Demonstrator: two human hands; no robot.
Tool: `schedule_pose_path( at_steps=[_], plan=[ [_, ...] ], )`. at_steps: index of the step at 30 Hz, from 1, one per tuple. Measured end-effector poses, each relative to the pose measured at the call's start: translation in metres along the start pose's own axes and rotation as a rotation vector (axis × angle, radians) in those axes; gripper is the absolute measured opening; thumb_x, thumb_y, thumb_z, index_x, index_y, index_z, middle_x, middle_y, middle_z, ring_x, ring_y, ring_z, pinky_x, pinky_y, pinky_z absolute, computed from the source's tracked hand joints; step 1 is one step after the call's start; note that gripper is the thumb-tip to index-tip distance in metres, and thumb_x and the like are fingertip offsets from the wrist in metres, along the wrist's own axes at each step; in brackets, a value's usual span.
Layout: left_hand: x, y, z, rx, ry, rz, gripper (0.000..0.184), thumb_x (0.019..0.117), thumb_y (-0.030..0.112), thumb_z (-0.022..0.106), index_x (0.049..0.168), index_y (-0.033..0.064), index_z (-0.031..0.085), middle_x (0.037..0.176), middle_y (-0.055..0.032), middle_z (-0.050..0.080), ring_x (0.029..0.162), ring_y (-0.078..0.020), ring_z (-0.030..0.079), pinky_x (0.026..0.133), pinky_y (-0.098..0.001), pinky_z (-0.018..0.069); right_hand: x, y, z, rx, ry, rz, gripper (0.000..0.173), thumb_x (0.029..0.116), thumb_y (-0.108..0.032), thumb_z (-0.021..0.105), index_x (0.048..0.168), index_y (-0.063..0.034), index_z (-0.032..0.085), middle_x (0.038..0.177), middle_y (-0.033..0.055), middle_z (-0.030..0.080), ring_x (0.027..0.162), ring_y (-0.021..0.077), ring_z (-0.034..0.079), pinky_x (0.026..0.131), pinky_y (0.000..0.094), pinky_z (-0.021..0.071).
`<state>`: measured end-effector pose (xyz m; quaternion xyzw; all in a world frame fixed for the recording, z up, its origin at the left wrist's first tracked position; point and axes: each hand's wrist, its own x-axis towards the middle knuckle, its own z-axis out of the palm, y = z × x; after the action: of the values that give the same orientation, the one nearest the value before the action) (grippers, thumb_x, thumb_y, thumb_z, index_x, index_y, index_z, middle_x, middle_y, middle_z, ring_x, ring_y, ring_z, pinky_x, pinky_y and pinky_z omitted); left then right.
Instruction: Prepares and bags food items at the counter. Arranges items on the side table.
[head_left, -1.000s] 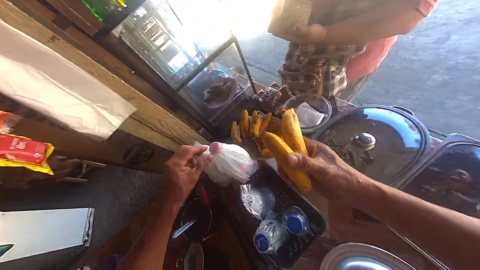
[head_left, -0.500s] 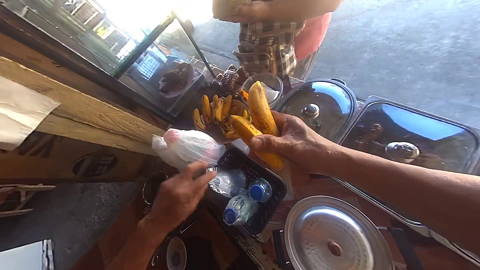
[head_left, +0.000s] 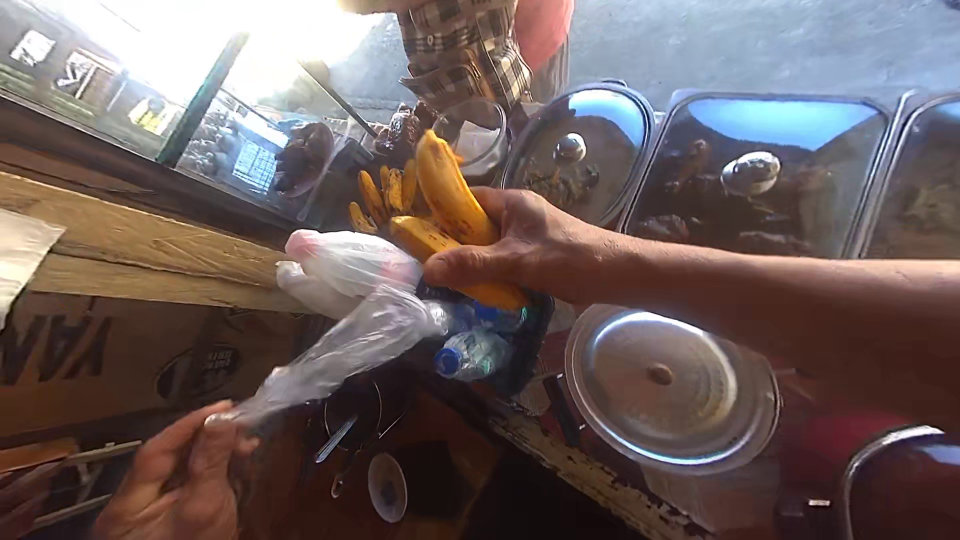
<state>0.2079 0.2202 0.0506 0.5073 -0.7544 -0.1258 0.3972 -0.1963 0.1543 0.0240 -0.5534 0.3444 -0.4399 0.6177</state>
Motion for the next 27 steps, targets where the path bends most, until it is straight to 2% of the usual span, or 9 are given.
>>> schedule_pose_path(
  at_steps=[6,10,14,17,19,21,23,25,27],
  plan=[
    [-0.155,-0.017,-0.073,-0.277,0.05,-0.795,0.021,0.1091,0.009,0.036,0.103,0.0098,0.056,0.067,0.0054,0.067,0.053,-0.0074,0.065,0.052,-0.024,0.0597,-0.033,-0.004,0.086,-0.061,-0.019,-0.049,0.043,0.0881,-0.034,0.083,0.114,-0.005,0.066,0.089,0.0036,0.073,0.076,0.0084,0.071,0.067,0.0251,0.0608],
    [-0.257,-0.06,-0.125,-0.207,-0.024,-1.171,0.018,0.108,0.009,0.04,0.101,0.0056,0.056,0.068,0.0002,0.066,0.05,-0.0088,0.061,0.049,-0.0249,0.0563,-0.067,0.018,0.174,-0.026,-0.157,-0.029,0.045,0.0871,-0.031,0.084,0.117,-0.0038,0.064,0.086,0.0069,0.072,0.066,0.0128,0.069,0.055,0.0301,0.0599],
    [-0.303,-0.123,-0.16,0.211,-0.204,-1.153,0.016,0.1042,0.009,0.051,0.11,-0.0014,0.062,0.077,-0.0065,0.066,0.051,-0.0117,0.057,0.049,-0.0303,0.0529,-0.11,0.074,0.26,-0.008,-0.232,0.148,0.048,0.0868,-0.036,0.084,0.117,-0.0052,0.062,0.087,0.0078,0.07,0.07,0.0137,0.069,0.058,0.0316,0.0593],
    [-0.311,-0.178,-0.171,0.481,-0.395,-1.017,0.024,0.1011,0.016,0.059,0.114,-0.0021,0.07,0.087,-0.0185,0.068,0.066,-0.0272,0.059,0.063,-0.0509,0.0512,-0.14,0.128,0.305,-0.001,-0.249,0.288,0.057,0.0848,-0.044,0.083,0.122,-0.0074,0.061,0.094,0.0067,0.069,0.076,0.0133,0.069,0.065,0.0335,0.06],
    [-0.311,-0.21,-0.168,0.555,-0.454,-0.926,0.025,0.1004,0.02,0.064,0.112,0.0005,0.073,0.096,-0.0233,0.071,0.084,-0.0391,0.067,0.08,-0.0644,0.0515,-0.162,0.161,0.328,0.022,-0.233,0.377,0.059,0.0831,-0.044,0.084,0.123,-0.0071,0.06,0.096,0.0066,0.069,0.08,0.014,0.068,0.07,0.035,0.0595],
    [-0.306,-0.228,-0.158,0.636,-0.52,-0.883,0.03,0.1024,0.026,0.062,0.117,0.0025,0.073,0.111,-0.0262,0.071,0.107,-0.0462,0.066,0.096,-0.0698,0.0462,-0.182,0.191,0.348,0.042,-0.22,0.455,0.06,0.0829,-0.042,0.084,0.126,-0.0069,0.059,0.1,0.0075,0.069,0.084,0.0154,0.069,0.074,0.0364,0.0598],
    [-0.302,-0.236,-0.148,0.704,-0.555,-0.884,0.042,0.1039,0.036,0.06,0.131,0.0052,0.068,0.127,-0.0267,0.066,0.123,-0.0473,0.06,0.104,-0.0694,0.0417,-0.2,0.214,0.368,0.098,-0.199,0.526,0.062,0.0841,-0.04,0.083,0.131,-0.0086,0.057,0.104,0.0077,0.07,0.085,0.016,0.07,0.074,0.0364,0.0601],
    [-0.299,-0.235,-0.145,0.684,-0.511,-0.919,0.069,0.0991,0.045,0.065,0.149,0.0002,0.049,0.143,-0.0318,0.054,0.133,-0.0504,0.051,0.109,-0.0694,0.0378,-0.214,0.235,0.386,0.159,-0.152,0.575,0.064,0.0837,-0.041,0.083,0.133,-0.0096,0.057,0.104,0.0077,0.07,0.082,0.0166,0.07,0.07,0.0361,0.0598],
    [-0.3,-0.216,-0.154,0.635,-0.387,-0.932,0.087,0.0925,0.045,0.075,0.155,-0.0021,0.036,0.149,-0.034,0.045,0.136,-0.0519,0.046,0.109,-0.0703,0.0371,-0.222,0.253,0.401,0.21,-0.112,0.615,0.066,0.0838,-0.042,0.082,0.134,-0.0084,0.055,0.104,0.0079,0.069,0.083,0.017,0.069,0.07,0.0359,0.0596]
  ],
)
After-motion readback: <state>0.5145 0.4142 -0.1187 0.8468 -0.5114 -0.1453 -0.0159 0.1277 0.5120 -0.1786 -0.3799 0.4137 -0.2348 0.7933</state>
